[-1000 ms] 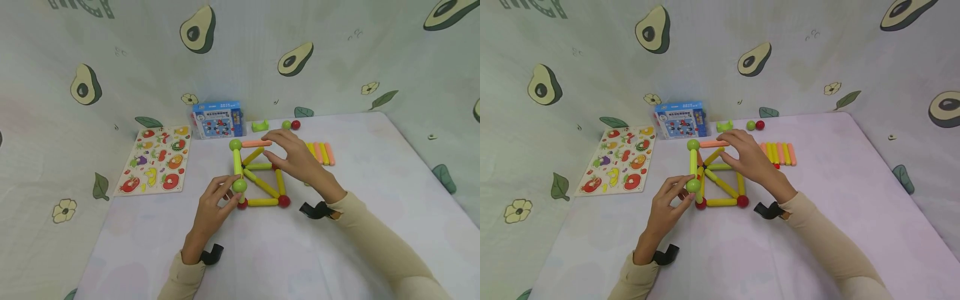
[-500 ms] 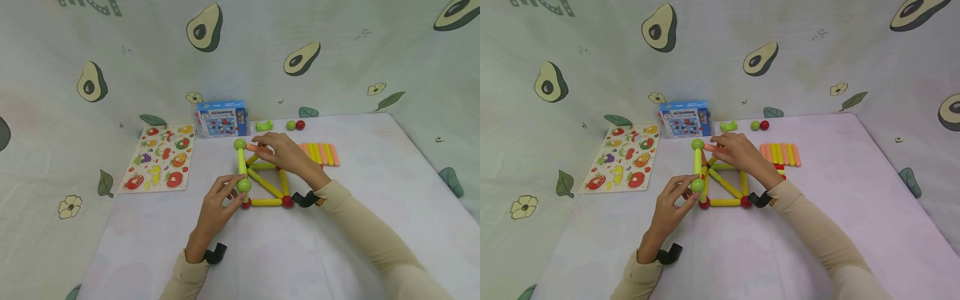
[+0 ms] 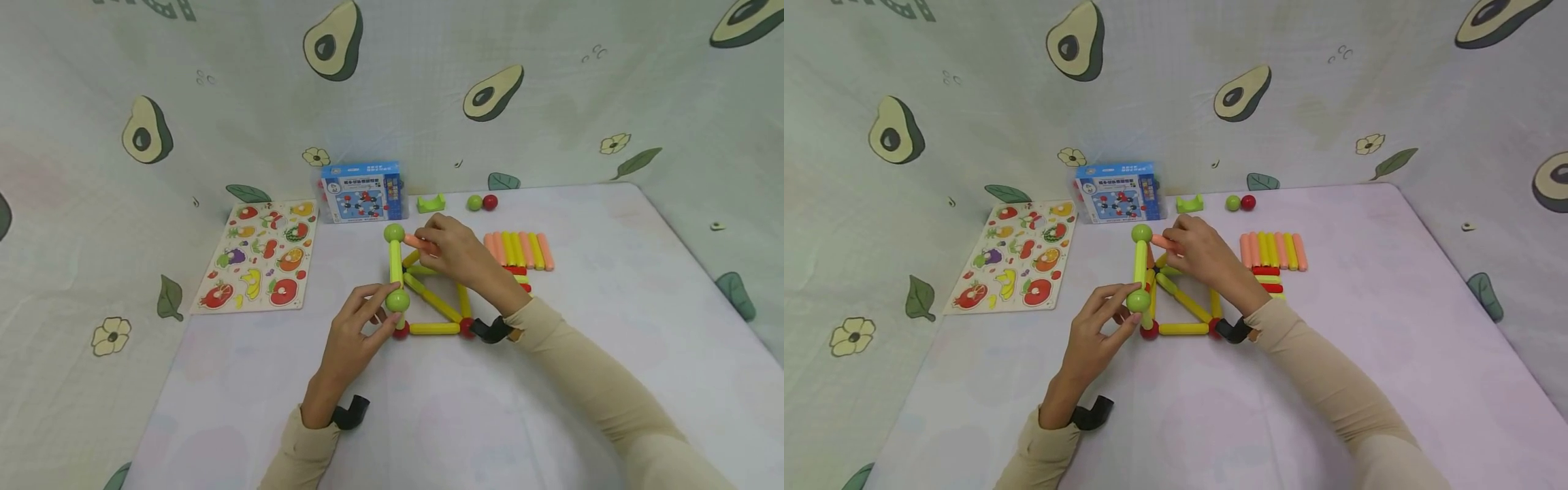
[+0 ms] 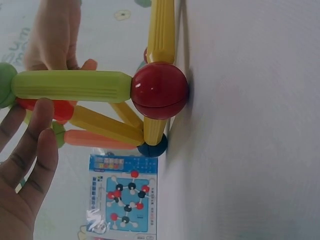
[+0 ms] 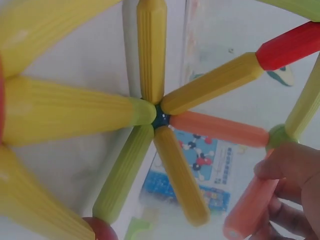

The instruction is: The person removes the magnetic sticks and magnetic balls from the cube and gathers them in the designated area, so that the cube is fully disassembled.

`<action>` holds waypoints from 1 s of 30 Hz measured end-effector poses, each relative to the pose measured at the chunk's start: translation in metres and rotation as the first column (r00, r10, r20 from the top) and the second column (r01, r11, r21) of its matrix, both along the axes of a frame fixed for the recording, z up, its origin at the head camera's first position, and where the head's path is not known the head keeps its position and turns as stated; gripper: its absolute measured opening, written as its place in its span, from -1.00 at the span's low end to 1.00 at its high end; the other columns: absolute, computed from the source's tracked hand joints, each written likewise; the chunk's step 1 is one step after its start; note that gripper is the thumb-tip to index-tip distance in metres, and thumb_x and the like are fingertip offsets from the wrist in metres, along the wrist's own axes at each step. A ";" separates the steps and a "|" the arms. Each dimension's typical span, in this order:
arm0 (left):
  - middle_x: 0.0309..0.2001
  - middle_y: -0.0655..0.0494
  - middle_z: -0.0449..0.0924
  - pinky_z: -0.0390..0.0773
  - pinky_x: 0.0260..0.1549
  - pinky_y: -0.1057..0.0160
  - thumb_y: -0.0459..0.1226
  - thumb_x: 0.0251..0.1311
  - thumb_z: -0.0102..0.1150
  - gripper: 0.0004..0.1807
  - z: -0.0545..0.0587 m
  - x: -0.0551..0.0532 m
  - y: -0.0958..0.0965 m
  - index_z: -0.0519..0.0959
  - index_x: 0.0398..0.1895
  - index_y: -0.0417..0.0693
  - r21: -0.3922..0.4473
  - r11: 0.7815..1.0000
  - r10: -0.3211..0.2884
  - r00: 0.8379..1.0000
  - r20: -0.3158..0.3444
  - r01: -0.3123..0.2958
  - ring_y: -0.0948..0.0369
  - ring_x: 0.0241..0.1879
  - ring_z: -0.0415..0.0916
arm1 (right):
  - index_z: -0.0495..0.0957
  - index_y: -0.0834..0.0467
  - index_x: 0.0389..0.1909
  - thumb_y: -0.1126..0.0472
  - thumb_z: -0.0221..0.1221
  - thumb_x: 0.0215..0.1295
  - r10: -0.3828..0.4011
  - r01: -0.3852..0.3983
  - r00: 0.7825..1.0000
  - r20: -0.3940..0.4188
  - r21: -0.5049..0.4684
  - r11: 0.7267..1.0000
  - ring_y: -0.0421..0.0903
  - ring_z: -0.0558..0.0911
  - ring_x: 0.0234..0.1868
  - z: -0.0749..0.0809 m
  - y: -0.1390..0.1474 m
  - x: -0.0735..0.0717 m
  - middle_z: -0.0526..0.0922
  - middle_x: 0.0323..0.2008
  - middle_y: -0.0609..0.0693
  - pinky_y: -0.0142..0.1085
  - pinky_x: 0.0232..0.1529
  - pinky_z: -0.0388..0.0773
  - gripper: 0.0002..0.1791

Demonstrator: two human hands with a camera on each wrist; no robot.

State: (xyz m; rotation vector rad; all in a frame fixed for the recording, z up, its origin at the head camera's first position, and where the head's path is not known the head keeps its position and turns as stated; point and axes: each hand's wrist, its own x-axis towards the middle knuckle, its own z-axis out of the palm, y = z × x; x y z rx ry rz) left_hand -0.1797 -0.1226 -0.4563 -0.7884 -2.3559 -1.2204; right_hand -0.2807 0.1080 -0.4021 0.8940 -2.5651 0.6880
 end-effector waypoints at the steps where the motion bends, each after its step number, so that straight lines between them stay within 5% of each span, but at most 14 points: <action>1: 0.13 0.16 0.45 0.61 -0.34 0.25 -0.27 0.20 0.41 -0.39 0.000 0.000 0.000 0.51 0.34 0.17 -0.001 1.000 0.000 1.000 -0.002 0.000 0.29 -0.26 0.48 | 0.69 0.30 -0.04 0.30 0.36 0.17 -0.016 0.016 1.000 0.025 0.008 1.000 0.00 0.50 -0.25 0.001 -0.001 0.001 0.55 -0.19 0.11 -0.26 -0.29 0.57 -0.68; 8: 0.13 0.16 0.45 0.62 -0.34 0.23 -0.29 0.18 0.42 -0.38 0.001 0.000 -0.001 0.51 0.34 0.16 -0.005 1.000 0.001 1.000 -0.001 -0.001 0.29 -0.26 0.49 | 0.69 0.35 -0.06 0.26 0.32 0.25 -0.082 0.076 0.973 0.215 0.037 0.996 -0.01 0.53 -0.32 0.006 -0.012 0.008 0.55 -0.20 0.14 -0.30 -0.38 0.57 -0.70; 12: 0.14 0.17 0.44 0.62 -0.32 0.24 -0.29 0.19 0.42 -0.38 0.002 0.000 -0.001 0.51 0.34 0.18 -0.007 1.000 0.003 1.000 0.000 -0.003 0.30 -0.26 0.48 | 0.71 0.31 -0.26 0.25 0.24 0.25 -0.136 0.126 0.953 0.271 0.057 0.990 0.00 0.49 -0.39 0.010 -0.016 0.007 0.54 -0.29 0.15 -0.30 -0.45 0.50 -0.81; 16: 0.13 0.17 0.45 0.62 -0.33 0.23 -0.29 0.19 0.42 -0.39 0.002 0.000 0.001 0.52 0.34 0.17 -0.005 1.000 -0.001 1.000 0.001 0.001 0.29 -0.27 0.48 | 0.72 0.28 -0.21 0.22 0.25 0.25 -0.192 0.183 0.928 0.320 0.058 0.981 0.00 0.47 -0.39 0.012 -0.011 0.007 0.53 -0.29 0.12 -0.27 -0.45 0.47 -0.79; 30: 0.13 0.20 0.44 0.62 -0.35 0.20 -0.27 0.20 0.41 -0.39 0.002 0.001 0.000 0.51 0.34 0.21 -0.002 1.000 0.010 1.000 -0.001 -0.010 0.30 -0.27 0.48 | 0.63 0.21 0.08 0.08 0.25 0.39 -0.134 0.168 0.957 0.257 -0.114 0.979 0.00 0.58 -0.21 0.006 0.047 0.018 0.63 -0.25 0.01 -0.16 -0.23 0.55 -0.63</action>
